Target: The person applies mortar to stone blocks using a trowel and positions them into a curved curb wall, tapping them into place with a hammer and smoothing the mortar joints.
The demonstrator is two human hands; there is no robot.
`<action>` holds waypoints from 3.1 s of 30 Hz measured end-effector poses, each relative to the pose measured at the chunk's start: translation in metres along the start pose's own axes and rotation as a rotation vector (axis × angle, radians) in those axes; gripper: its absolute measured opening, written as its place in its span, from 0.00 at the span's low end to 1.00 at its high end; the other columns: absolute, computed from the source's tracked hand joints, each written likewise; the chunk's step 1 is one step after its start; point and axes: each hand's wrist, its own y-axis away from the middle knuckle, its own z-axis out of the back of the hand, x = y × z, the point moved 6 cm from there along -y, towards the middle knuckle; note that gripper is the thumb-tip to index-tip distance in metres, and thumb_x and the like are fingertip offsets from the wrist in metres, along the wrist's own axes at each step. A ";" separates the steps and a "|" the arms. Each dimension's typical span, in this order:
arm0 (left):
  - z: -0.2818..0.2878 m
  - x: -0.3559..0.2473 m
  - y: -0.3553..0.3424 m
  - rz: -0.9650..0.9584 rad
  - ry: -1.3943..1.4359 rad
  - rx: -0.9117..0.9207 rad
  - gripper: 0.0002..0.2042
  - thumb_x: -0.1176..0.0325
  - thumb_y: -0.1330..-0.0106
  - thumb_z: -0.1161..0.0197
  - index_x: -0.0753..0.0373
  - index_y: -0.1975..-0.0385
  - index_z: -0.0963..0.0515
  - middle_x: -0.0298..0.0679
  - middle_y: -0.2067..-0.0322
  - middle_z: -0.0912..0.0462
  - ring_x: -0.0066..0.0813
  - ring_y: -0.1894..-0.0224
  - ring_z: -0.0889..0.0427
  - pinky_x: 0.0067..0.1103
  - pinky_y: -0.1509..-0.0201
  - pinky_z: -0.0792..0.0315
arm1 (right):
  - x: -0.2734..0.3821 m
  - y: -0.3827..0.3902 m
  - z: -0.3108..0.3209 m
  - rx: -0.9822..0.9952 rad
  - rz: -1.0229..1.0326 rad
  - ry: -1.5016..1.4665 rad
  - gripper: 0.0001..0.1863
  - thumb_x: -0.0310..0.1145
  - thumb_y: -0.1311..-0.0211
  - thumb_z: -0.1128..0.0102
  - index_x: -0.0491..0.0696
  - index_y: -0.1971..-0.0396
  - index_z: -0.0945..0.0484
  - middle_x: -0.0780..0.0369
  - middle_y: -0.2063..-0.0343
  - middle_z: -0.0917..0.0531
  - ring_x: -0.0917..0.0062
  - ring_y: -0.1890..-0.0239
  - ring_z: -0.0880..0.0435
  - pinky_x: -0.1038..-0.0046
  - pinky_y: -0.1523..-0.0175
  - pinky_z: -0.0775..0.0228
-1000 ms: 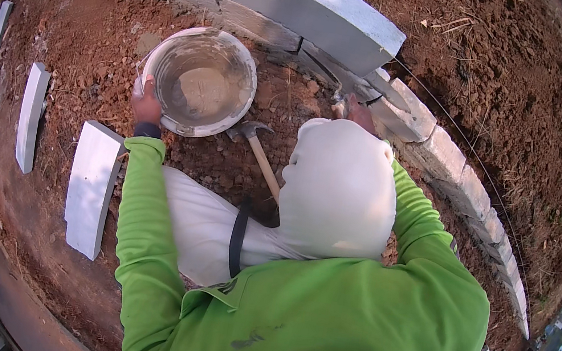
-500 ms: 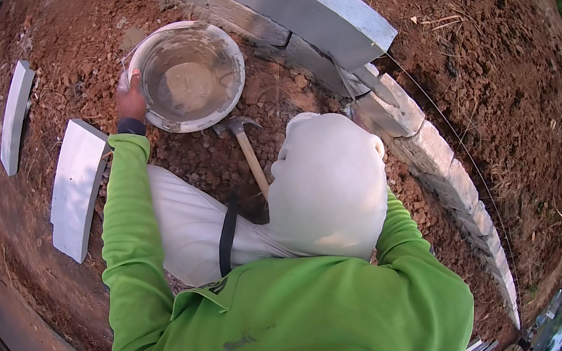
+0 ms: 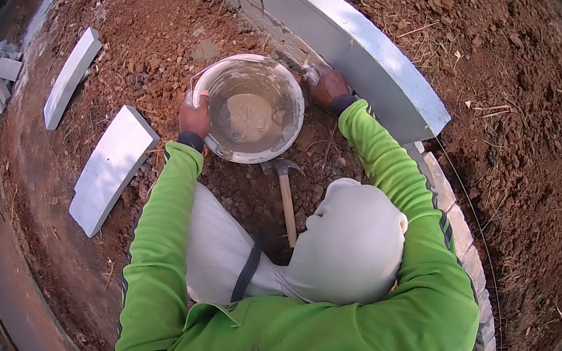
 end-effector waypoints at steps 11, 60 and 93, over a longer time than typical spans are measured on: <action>-0.003 -0.019 0.003 -0.068 -0.048 -0.003 0.20 0.59 0.26 0.43 0.72 0.47 0.23 0.52 0.54 0.15 0.41 0.52 0.16 0.31 0.46 0.27 | -0.010 -0.067 -0.059 -0.055 -0.330 -0.004 0.19 0.39 0.48 0.32 0.41 0.60 0.16 0.44 0.58 0.15 0.48 0.52 0.16 0.55 0.44 0.23; -0.002 0.044 -0.021 -0.005 -0.089 -0.018 0.26 0.51 0.28 0.41 0.73 0.48 0.22 0.50 0.57 0.13 0.39 0.55 0.15 0.31 0.48 0.26 | -0.027 -0.084 -0.062 -0.040 -0.216 -0.167 0.21 0.47 0.38 0.39 0.42 0.60 0.16 0.42 0.62 0.16 0.47 0.56 0.16 0.52 0.47 0.25; -0.016 0.058 -0.042 0.027 0.323 0.293 0.23 0.62 0.30 0.36 0.76 0.43 0.25 0.44 0.50 0.17 0.30 0.53 0.19 0.26 0.48 0.26 | -0.107 0.215 0.079 0.098 -0.446 0.206 0.27 0.51 0.31 0.46 0.43 0.46 0.23 0.45 0.67 0.15 0.46 0.63 0.16 0.51 0.54 0.24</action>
